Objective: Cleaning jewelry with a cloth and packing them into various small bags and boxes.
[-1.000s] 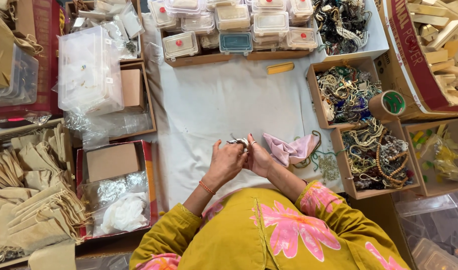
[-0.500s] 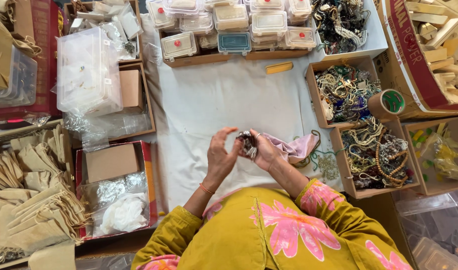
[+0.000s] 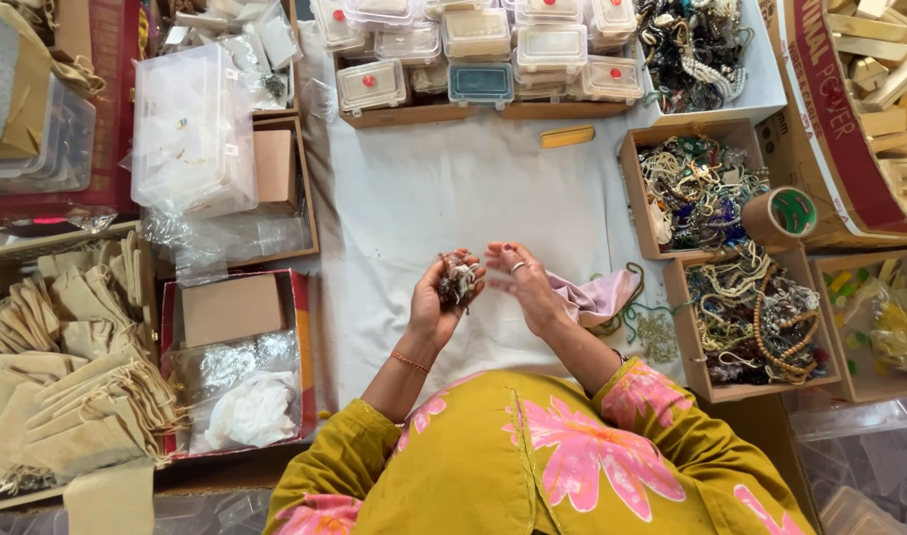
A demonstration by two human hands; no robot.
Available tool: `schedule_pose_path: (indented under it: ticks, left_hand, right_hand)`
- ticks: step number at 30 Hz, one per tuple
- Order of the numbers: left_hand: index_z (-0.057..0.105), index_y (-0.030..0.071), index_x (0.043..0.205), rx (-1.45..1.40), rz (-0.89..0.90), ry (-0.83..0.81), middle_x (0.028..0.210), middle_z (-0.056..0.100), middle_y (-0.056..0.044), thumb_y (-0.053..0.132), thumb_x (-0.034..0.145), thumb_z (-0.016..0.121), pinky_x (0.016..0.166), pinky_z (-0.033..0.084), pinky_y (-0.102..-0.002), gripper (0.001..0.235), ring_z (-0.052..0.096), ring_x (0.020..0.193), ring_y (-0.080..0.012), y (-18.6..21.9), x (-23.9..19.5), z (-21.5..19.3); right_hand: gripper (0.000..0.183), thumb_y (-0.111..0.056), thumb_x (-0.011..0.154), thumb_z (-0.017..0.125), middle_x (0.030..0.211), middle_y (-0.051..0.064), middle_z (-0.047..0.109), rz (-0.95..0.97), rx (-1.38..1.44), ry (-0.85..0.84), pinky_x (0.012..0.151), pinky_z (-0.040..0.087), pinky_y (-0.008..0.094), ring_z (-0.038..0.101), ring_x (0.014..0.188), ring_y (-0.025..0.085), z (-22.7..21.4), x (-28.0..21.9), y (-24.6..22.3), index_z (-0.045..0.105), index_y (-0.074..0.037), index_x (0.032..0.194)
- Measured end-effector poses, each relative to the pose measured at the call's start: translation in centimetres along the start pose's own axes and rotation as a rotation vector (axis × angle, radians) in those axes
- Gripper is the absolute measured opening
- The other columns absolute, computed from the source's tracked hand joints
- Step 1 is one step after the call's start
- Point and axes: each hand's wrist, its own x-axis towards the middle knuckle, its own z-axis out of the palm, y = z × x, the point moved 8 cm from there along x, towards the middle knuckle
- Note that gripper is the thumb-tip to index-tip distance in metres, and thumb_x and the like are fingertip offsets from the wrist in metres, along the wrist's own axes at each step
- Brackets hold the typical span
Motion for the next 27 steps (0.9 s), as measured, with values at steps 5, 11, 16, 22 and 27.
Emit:
schedule_pose_path:
  ticks: [5, 11, 16, 22, 27]
  left_hand:
    - [0.069, -0.002, 0.126, 0.529, 0.17, -0.177, 0.122, 0.069, -0.011, 0.008, 0.095, 0.049, 0.089, 0.053, -0.036, 0.038, 0.064, 0.1, -0.0192, 1.1, -1.5, 3.9]
    - [0.066, 0.001, 0.122, 0.884, 0.555, -0.051, 0.128, 0.067, -0.009, 0.01, 0.094, 0.059, 0.1, 0.049, -0.037, 0.03, 0.063, 0.116, -0.0155, 3.2, -2.8, 4.7]
    - [0.056, 0.014, 0.135, 0.389, 0.221, 0.111, 0.123, 0.066, -0.008, 0.029, 0.105, 0.047, 0.094, 0.05, -0.037, 0.035, 0.059, 0.114, -0.0185, 1.0, -0.3, -0.7]
    - [0.06, 0.009, 0.125, -0.268, -0.155, -0.092, 0.111, 0.067, -0.012, 0.036, 0.106, 0.041, 0.097, 0.059, -0.048, 0.038, 0.067, 0.106, -0.031, -2.1, 1.2, -0.5]
    - [0.065, -0.001, 0.113, -0.013, 0.09, -0.13, 0.113, 0.07, -0.015, 0.028, 0.107, 0.041, 0.096, 0.057, -0.042, 0.038, 0.069, 0.108, -0.0269, 0.8, 0.1, 1.6]
  right_hand:
    - [0.054, -0.055, 0.104, 0.033, 0.117, 0.007, 0.069, 0.402, 0.365, -0.077, 0.089, 0.058, 0.046, 0.066, 0.107, 0.024, 1.5, -0.8, 5.7, 0.058, -0.012, 0.125]
    - [0.052, -0.049, 0.109, 0.031, 0.111, 0.01, 0.071, 0.363, 0.516, -0.095, 0.089, 0.061, 0.048, 0.07, 0.101, 0.027, 0.7, 1.1, 7.0, 0.06, -0.009, 0.122]
    - [0.046, -0.043, 0.11, 0.033, 0.111, 0.01, 0.072, 0.138, 0.305, -0.047, 0.088, 0.056, 0.04, 0.068, 0.101, 0.024, 3.3, -1.2, -0.9, 0.061, -0.007, 0.121]
    - [0.044, -0.036, 0.112, 0.041, 0.125, 0.005, 0.065, -0.294, -0.194, -0.222, 0.094, 0.05, 0.031, 0.061, 0.114, 0.016, 4.5, -1.9, -4.5, 0.067, -0.002, 0.124]
    - [0.043, -0.041, 0.11, 0.042, 0.117, 0.004, 0.067, 0.02, 0.112, 0.054, 0.093, 0.056, 0.042, 0.063, 0.109, 0.016, 0.0, 1.1, 2.2, 0.063, -0.006, 0.12]
